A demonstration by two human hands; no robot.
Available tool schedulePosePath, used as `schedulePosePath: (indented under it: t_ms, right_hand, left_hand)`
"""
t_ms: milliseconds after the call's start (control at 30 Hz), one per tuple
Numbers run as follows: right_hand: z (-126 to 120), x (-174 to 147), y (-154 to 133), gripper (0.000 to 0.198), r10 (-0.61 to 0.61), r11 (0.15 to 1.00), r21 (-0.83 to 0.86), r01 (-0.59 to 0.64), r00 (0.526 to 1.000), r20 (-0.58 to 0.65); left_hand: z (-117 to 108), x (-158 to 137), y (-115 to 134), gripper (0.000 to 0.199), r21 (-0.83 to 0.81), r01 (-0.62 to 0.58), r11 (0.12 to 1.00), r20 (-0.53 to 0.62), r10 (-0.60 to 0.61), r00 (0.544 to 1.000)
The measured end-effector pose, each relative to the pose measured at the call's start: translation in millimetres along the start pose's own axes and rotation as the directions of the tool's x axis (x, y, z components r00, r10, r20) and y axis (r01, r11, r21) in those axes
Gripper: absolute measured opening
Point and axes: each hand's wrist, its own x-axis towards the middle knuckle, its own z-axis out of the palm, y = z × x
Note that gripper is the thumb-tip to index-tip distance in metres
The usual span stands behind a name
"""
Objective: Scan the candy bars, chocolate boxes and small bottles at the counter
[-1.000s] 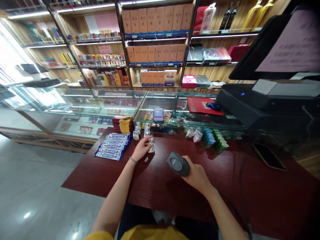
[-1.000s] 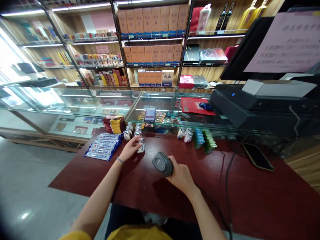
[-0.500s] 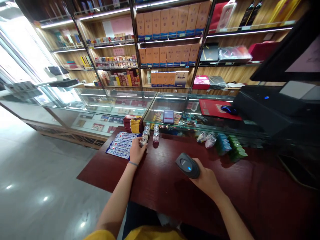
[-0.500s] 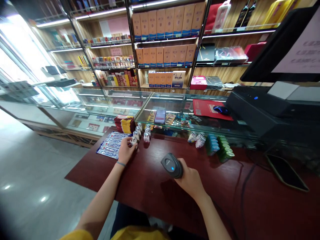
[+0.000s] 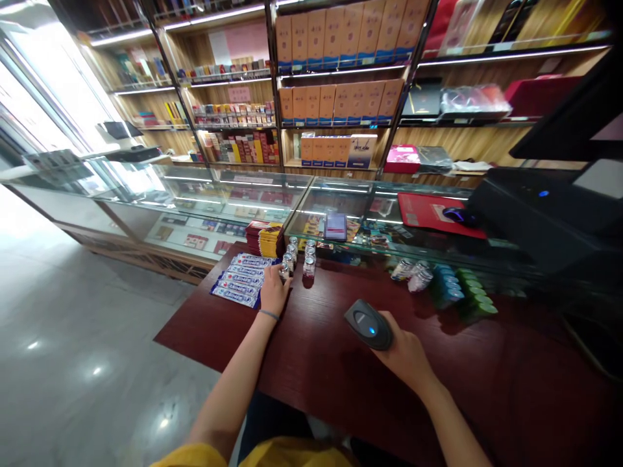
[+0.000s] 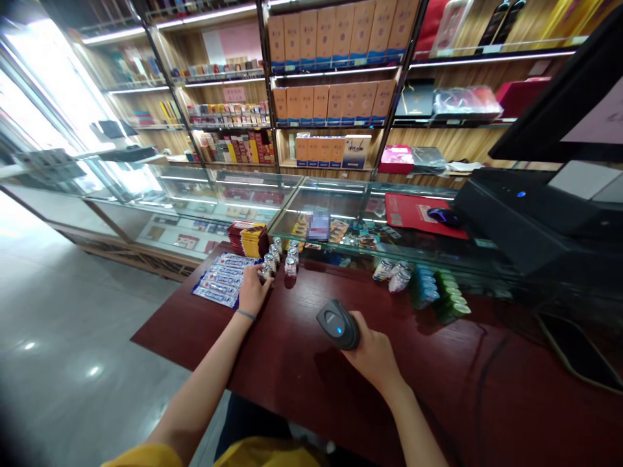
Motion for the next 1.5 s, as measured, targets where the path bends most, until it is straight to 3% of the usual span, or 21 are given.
schedulePosePath:
  t_ms: [400, 667, 933, 1033, 1167, 1367, 1500]
  right_hand:
    - [-6.3, -0.9, -2.2, 0.039, -0.007, 1.000, 0.023, 0.007, 1.000, -0.006]
    - [-22.5, -6.9, -0.6, 0.037, 0.062, 0.997, 0.040, -0.061, 0.997, -0.042]
    - [-45.0, -24.9, 19.9, 0.035, 0.157, 0.988, -0.001, -0.157, 0.983, -0.098]
    - [-54.3, -34.6, 33.1, 0.036, 0.214, 0.976, -0.017, -0.218, 0.968, -0.130]
    - [-68.4, -49.8, 50.2, 0.037, 0.300, 0.954, 0.023, -0.300, 0.941, -0.160]
    - [-89.1, -74.3, 71.7, 0.034, 0.383, 0.922, 0.048, -0.384, 0.887, -0.258]
    - [-99.6, -87.8, 83.4, 0.038, 0.413, 0.908, 0.046, -0.416, 0.870, -0.268]
  left_hand:
    - [1.2, -2.1, -1.1, 0.046, 0.001, -0.031, 1.000, 0.000, 0.031, 1.000]
    - [-0.5, -3.2, -0.8, 0.053, 0.016, -0.092, 0.996, -0.012, 0.092, 0.996]
    - [3.4, -6.9, 23.2, 0.056, 0.037, -0.209, 0.977, -0.152, 0.212, 0.965]
    - [20.2, -14.8, 51.1, 0.054, -0.048, -0.317, 0.947, -0.085, 0.313, 0.946]
    - [61.4, -31.0, 104.6, 0.055, -0.179, -0.424, 0.888, 0.028, 0.436, 0.900]
    - [140.2, -48.2, 181.8, 0.068, -0.373, -0.406, 0.834, 0.245, 0.511, 0.824]
    - [182.8, -51.6, 215.2, 0.075, -0.412, -0.426, 0.805, 0.292, 0.560, 0.775]
